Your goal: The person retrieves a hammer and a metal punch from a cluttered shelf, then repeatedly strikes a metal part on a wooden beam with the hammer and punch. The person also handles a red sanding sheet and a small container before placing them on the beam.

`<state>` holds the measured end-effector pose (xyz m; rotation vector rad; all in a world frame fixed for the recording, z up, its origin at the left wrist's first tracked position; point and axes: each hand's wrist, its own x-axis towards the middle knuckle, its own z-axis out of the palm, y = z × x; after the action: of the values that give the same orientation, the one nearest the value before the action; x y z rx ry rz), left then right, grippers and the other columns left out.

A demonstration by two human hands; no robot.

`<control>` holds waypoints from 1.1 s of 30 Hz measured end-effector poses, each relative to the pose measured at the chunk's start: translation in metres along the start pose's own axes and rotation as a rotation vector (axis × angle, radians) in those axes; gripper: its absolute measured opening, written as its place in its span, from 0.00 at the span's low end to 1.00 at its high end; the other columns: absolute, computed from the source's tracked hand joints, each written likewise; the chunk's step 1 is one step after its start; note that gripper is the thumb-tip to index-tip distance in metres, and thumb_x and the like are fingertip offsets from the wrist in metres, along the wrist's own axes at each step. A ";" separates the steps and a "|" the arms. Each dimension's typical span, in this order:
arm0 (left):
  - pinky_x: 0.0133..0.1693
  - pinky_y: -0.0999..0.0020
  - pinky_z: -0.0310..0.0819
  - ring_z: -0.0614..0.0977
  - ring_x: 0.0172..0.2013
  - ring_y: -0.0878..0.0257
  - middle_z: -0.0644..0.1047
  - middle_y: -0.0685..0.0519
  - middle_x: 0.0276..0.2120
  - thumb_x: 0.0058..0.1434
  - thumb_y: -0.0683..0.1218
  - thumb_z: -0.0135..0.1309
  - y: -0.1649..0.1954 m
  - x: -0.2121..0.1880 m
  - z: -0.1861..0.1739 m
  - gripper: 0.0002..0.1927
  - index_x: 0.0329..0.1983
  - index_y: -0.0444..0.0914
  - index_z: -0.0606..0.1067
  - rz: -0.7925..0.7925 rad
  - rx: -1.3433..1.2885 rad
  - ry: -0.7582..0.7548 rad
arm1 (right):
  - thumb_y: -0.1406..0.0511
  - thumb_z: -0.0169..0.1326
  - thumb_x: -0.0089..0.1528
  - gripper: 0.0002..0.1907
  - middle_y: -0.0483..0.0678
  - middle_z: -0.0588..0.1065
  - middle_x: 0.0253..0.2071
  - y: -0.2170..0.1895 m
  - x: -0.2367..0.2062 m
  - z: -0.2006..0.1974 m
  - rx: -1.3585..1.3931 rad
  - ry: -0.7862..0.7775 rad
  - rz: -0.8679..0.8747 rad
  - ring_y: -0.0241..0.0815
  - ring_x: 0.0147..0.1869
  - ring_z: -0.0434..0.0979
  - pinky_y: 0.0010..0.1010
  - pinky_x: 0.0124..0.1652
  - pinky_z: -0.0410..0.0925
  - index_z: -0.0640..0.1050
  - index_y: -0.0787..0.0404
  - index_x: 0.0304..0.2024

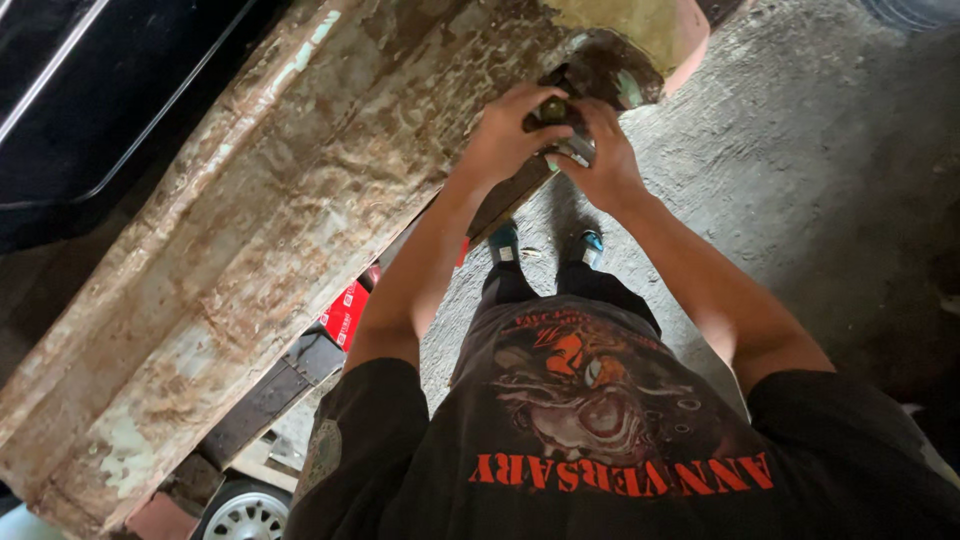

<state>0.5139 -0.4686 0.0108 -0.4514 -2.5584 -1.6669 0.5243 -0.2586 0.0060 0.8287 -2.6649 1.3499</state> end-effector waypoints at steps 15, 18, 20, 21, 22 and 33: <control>0.66 0.52 0.67 0.73 0.65 0.46 0.74 0.47 0.63 0.71 0.54 0.58 -0.020 0.009 -0.044 0.19 0.60 0.43 0.78 0.097 0.319 -0.054 | 0.74 0.62 0.52 0.24 0.59 0.74 0.48 0.052 -0.039 -0.018 -0.045 0.082 0.025 0.54 0.49 0.79 0.41 0.47 0.75 0.70 0.64 0.49; 0.69 0.46 0.57 0.67 0.67 0.43 0.71 0.48 0.65 0.70 0.57 0.59 -0.021 0.006 -0.047 0.20 0.59 0.44 0.78 0.137 0.486 -0.087 | 0.76 0.55 0.56 0.16 0.58 0.77 0.51 0.045 -0.038 -0.012 0.067 0.048 -0.162 0.50 0.52 0.81 0.39 0.48 0.77 0.72 0.61 0.46; 0.70 0.45 0.54 0.67 0.67 0.45 0.72 0.49 0.65 0.69 0.56 0.59 -0.021 0.006 -0.046 0.20 0.59 0.44 0.78 0.139 0.461 -0.103 | 0.76 0.55 0.56 0.13 0.56 0.79 0.49 0.041 -0.031 -0.011 0.025 -0.011 -0.318 0.51 0.51 0.81 0.40 0.48 0.77 0.76 0.60 0.42; 0.71 0.44 0.53 0.68 0.68 0.46 0.72 0.49 0.64 0.69 0.56 0.60 -0.021 0.007 -0.045 0.20 0.59 0.44 0.78 0.137 0.448 -0.112 | 0.75 0.57 0.54 0.13 0.55 0.79 0.46 0.040 -0.027 -0.012 -0.056 -0.054 -0.394 0.52 0.49 0.80 0.42 0.47 0.76 0.78 0.61 0.41; 0.71 0.44 0.52 0.68 0.68 0.46 0.72 0.49 0.64 0.69 0.55 0.60 -0.020 0.007 -0.045 0.20 0.60 0.43 0.78 0.142 0.441 -0.112 | 0.75 0.60 0.51 0.13 0.53 0.79 0.42 0.038 -0.024 -0.014 -0.135 -0.096 -0.473 0.53 0.47 0.79 0.44 0.46 0.74 0.80 0.61 0.39; 0.70 0.47 0.57 0.70 0.66 0.50 0.74 0.51 0.62 0.72 0.50 0.57 -0.017 0.006 -0.041 0.13 0.55 0.41 0.78 0.169 0.524 -0.065 | 0.63 0.68 0.55 0.13 0.51 0.77 0.34 0.037 0.009 -0.023 -0.228 -0.127 -0.528 0.50 0.44 0.79 0.42 0.50 0.74 0.76 0.60 0.25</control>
<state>0.4989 -0.5102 0.0143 -0.6570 -2.7632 -0.8894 0.4942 -0.2278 -0.0045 1.4829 -2.3613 0.8755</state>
